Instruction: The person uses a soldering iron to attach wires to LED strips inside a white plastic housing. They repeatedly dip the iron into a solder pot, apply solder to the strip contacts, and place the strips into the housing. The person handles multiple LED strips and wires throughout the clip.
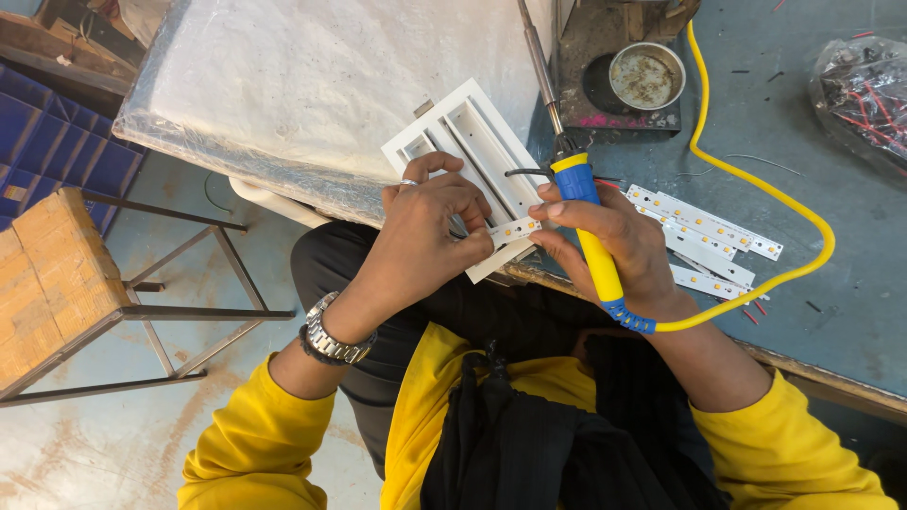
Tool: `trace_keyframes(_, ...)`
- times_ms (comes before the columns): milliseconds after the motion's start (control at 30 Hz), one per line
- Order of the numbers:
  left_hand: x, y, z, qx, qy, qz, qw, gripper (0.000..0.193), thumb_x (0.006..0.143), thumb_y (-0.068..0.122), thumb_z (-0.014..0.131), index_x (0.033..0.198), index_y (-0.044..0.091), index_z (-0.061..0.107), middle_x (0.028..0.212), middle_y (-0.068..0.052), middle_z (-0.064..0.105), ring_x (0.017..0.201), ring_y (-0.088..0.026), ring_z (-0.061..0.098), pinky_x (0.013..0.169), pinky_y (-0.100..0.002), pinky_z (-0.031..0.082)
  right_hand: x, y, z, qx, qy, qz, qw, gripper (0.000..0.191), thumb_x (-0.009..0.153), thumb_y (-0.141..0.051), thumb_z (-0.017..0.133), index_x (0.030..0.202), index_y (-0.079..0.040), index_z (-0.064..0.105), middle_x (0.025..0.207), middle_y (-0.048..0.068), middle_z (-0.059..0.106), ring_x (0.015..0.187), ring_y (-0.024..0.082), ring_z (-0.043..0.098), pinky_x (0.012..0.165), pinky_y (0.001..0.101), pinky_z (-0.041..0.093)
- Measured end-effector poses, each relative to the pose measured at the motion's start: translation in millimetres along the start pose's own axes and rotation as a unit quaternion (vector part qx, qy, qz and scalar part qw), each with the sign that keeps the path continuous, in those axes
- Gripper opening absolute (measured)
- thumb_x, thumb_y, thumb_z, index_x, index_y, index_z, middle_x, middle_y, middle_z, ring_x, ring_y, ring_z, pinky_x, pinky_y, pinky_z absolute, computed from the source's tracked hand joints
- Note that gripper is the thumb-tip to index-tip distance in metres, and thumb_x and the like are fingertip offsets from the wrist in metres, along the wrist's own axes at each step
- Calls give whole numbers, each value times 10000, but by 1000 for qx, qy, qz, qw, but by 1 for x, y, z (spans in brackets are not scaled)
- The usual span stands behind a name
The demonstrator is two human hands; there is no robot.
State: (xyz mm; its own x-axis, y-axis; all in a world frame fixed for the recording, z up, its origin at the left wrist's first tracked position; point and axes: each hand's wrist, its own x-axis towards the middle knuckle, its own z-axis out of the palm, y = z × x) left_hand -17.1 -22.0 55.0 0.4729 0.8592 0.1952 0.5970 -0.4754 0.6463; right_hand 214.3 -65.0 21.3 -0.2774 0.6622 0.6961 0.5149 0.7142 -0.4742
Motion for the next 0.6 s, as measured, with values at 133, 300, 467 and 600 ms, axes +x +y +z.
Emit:
trace_keyframes(133,1,0,-1,-4,-6,-6,1000,125,652,167,785,689,75,709,930,8,762,1332,-320,494,1019,-492,326,1,-1,-1,0,0,-8,1000,570,883,-9,845,1285,-154,467,1172,100,739,1096,298,741,917,381,614)
trace_keyframes(300,2,2,2,-3,-15,-14,1000,105,678,166,769,717,80,723,937,8,759,1315,-301,511,1009,-489,353,-3,1,-3,5,0,-8,1000,548,880,-18,851,1277,-149,496,1175,106,737,1073,319,744,881,384,626)
trace_keyframes(467,4,1,7,-10,-33,-17,999,107,683,154,769,723,67,723,912,3,762,1301,-307,506,999,-497,372,-9,6,-7,9,5,-21,1000,548,889,-25,850,1286,-148,493,1163,91,732,1076,327,737,886,393,626)
trace_keyframes(600,4,-1,11,-27,-36,2,999,110,689,150,769,719,60,713,909,11,770,1295,-313,507,1026,-497,398,-12,6,-8,6,2,-20,1000,544,889,-23,852,1281,-147,497,1167,90,736,1064,325,738,877,394,624)
